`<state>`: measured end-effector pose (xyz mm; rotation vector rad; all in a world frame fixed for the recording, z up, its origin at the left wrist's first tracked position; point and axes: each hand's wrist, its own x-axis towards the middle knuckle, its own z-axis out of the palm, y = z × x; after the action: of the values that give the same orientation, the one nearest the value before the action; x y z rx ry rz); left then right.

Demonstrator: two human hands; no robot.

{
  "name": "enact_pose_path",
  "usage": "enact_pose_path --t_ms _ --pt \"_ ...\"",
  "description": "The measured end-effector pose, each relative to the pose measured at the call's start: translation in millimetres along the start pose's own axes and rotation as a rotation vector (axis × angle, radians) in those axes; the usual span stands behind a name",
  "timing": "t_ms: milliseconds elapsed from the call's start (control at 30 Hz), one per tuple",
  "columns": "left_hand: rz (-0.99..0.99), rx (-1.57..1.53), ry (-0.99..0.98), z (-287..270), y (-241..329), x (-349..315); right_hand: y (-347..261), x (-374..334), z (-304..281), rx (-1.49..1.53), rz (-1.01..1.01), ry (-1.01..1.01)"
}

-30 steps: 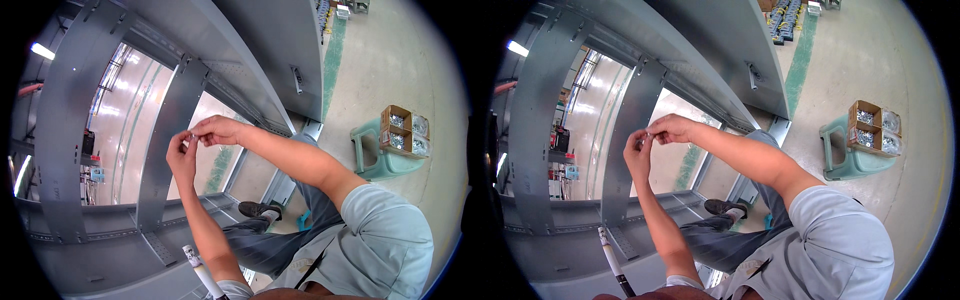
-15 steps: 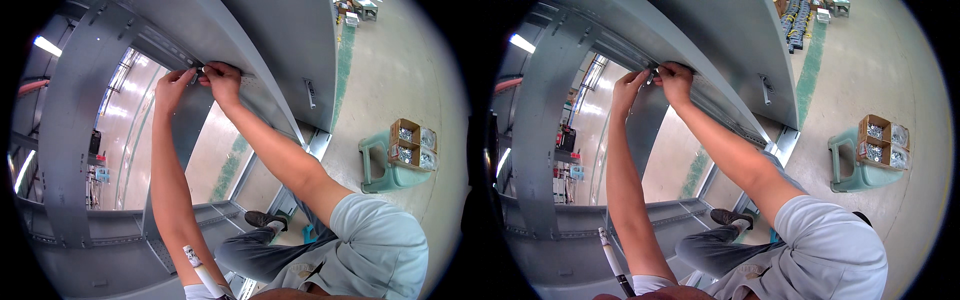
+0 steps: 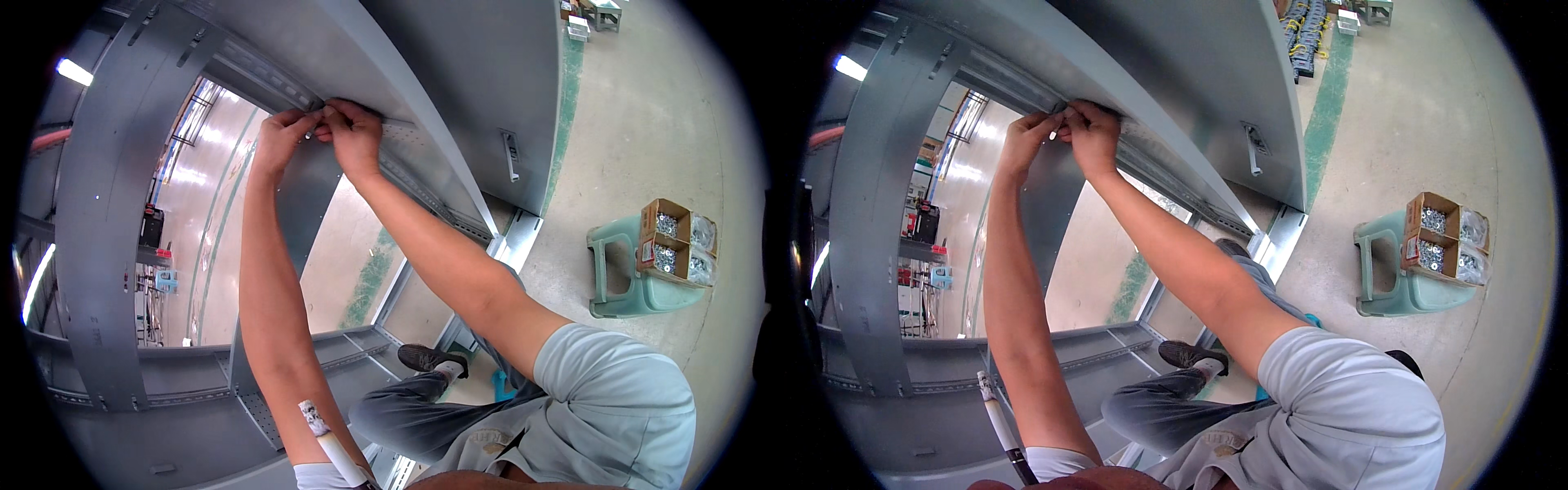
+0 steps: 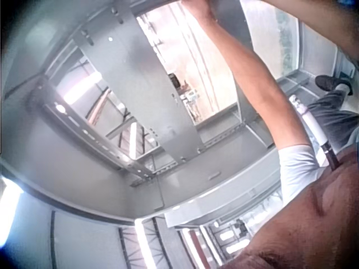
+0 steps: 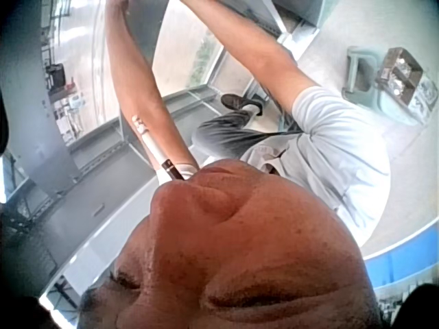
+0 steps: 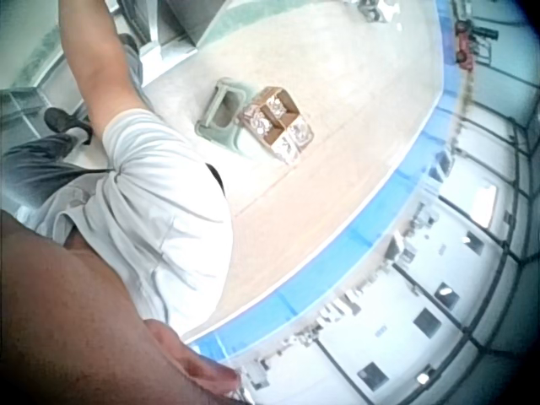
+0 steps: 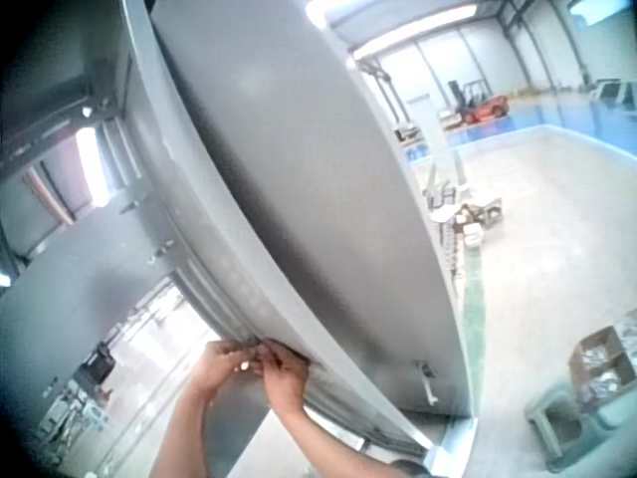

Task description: The person sits on a stool and installs a metal shelf into a gray shelving unit. They align the shelf, insert bolts into the side rails, and tighten them by hand to secure the shelf in place.

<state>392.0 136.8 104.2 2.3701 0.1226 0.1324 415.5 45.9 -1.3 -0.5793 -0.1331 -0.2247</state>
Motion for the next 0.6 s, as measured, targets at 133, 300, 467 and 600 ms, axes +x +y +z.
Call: enact_pose_path --t_ms 133,300,467,600 --pt "0.025 -0.013 0.025 2 3 -3 3 2 -1 -0.010 -0.004 -0.038" --pt "0.068 0.075 0.036 -12 -7 -10 21 -4 -5 -0.159 -0.046 -0.184" --pt "0.267 0.265 0.152 8 -23 29 0 9 -11 -0.115 -0.085 -0.116" --pt "0.198 0.294 0.204 13 -29 25 8 7 -17 -0.235 -0.135 -0.166"
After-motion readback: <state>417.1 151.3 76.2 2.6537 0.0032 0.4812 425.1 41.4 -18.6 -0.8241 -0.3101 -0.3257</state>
